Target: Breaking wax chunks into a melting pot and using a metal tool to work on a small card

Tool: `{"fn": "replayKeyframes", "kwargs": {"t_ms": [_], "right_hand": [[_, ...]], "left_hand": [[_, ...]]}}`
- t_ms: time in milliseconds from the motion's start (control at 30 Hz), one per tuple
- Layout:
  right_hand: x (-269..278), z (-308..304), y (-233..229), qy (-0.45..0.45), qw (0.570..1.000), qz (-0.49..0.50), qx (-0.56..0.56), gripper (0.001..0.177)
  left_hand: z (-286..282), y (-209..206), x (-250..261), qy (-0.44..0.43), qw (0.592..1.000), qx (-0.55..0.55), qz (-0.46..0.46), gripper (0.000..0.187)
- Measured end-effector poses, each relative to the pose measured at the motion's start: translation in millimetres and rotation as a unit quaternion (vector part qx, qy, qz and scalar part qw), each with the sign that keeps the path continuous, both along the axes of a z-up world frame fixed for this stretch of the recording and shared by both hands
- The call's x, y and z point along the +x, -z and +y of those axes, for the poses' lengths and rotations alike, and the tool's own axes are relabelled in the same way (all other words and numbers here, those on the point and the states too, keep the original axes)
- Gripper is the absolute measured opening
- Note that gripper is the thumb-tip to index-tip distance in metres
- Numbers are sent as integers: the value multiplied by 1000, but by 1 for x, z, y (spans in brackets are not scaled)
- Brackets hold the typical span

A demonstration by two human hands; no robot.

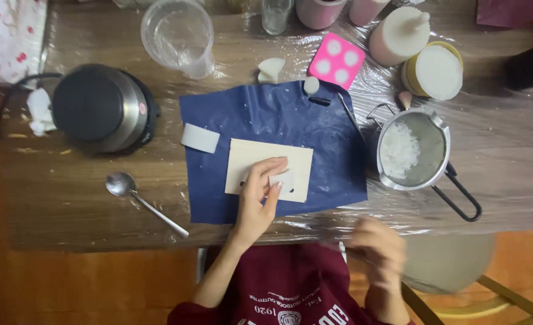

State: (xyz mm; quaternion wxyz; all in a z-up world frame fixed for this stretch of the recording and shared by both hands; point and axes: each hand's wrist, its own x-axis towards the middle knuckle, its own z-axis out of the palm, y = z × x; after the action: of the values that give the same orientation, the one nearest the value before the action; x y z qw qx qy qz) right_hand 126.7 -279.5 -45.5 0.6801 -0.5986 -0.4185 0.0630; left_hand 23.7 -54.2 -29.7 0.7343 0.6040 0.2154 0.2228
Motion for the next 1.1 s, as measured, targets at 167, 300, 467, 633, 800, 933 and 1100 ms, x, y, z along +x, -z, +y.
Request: {"fn": "replayKeyframes", "kwargs": {"t_ms": [167,300,467,633,800,933,1100], "right_hand": [[-14,64,-51,-28,962,9,-271,37],[-11,74,-59,-5,942,99,-320,15],[-1,69,-61,-80,966,90,-229,19],[1,62,-32,-74,974,172,-129,19],[-2,55,-8,-5,977,185,-102,30],[5,59,3,65,985,-31,-154,34],[1,49,29,104,982,-78,-138,38]], "left_hand": [[6,1,-7,8,959,276,60,28],[12,-6,-18,45,936,339,85,28],[16,0,-27,123,835,519,131,38],[13,6,-18,90,834,520,157,38],[11,30,-18,-20,776,599,196,52],[15,28,-27,24,824,539,173,65],[9,56,-27,-32,801,573,169,54]]}}
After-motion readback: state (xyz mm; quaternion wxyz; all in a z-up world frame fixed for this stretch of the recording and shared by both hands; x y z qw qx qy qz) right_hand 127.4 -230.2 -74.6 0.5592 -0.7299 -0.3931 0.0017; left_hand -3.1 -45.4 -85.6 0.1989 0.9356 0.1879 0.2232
